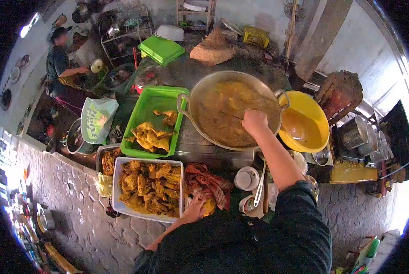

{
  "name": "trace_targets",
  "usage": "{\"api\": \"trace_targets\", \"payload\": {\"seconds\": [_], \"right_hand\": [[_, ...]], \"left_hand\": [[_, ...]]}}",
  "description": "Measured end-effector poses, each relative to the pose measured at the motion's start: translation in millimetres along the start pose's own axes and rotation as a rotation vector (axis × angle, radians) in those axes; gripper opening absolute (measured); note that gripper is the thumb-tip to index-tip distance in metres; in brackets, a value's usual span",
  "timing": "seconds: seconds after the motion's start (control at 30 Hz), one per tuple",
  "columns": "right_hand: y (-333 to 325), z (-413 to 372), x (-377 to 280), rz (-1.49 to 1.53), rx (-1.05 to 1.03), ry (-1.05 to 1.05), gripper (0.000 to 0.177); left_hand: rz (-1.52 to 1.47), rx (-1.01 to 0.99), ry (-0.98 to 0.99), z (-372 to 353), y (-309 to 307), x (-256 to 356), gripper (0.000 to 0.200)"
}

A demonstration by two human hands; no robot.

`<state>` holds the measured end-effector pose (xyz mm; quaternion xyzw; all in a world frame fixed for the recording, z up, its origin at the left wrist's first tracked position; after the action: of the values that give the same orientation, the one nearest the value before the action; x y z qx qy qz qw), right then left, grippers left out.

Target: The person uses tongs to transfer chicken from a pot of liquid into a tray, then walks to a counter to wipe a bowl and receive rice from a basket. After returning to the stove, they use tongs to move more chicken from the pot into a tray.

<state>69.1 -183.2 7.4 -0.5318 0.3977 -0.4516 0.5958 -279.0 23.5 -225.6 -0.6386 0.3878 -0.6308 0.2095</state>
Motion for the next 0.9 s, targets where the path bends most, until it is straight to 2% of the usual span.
{"api": "trace_targets", "payload": {"seconds": [0.03,0.1,0.27,0.37,0.47,0.53,0.57,0.63,0.77,0.83,0.9], "right_hand": [[4,3,-1,-0.006,-0.053,0.006,0.016],[15,7,-4,0.007,-0.032,0.013,0.017],[29,10,-7,-0.050,0.073,-0.019,0.018],[19,5,-10,-0.046,0.101,-0.036,0.017],[50,15,-5,-0.039,0.206,-0.039,0.016],[61,26,-3,-0.018,0.140,-0.019,0.030],[60,30,-2,-0.016,0.140,-0.022,0.030],[52,34,3,0.018,0.095,0.018,0.036],[28,36,11,0.096,0.108,0.030,0.040],[15,40,13,0.161,-0.030,0.172,0.043],[18,46,23,0.172,0.004,0.209,0.044]], "left_hand": [[0.005,0.001,0.000,-1,-9,8,0.049],[-0.046,-0.052,-0.089,-2,-16,14,0.049],[0.011,0.043,-0.001,-3,-1,-3,0.049],[-0.008,-0.058,-0.105,1,-17,9,0.048],[0.120,-0.034,-0.017,-1,1,-8,0.047],[0.385,-0.106,0.249,-6,43,-46,0.046],[0.386,-0.106,0.245,-3,40,-43,0.046],[0.160,-0.012,0.066,3,24,-26,0.048],[0.017,0.018,0.019,2,0,-4,0.046],[0.054,-0.029,0.004,1,-2,-4,0.049],[0.062,-0.010,0.044,1,-1,-7,0.049]]}}
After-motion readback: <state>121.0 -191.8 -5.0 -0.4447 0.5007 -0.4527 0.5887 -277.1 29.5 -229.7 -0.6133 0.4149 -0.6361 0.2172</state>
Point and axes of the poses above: each hand's wrist, its own z-axis towards the middle knuckle, its own y-axis out of the palm, x = y × z, the point moved 1 cm from there along z, towards the middle knuckle, and after that the axes turned 11 degrees about x, right-handed, at the moved point
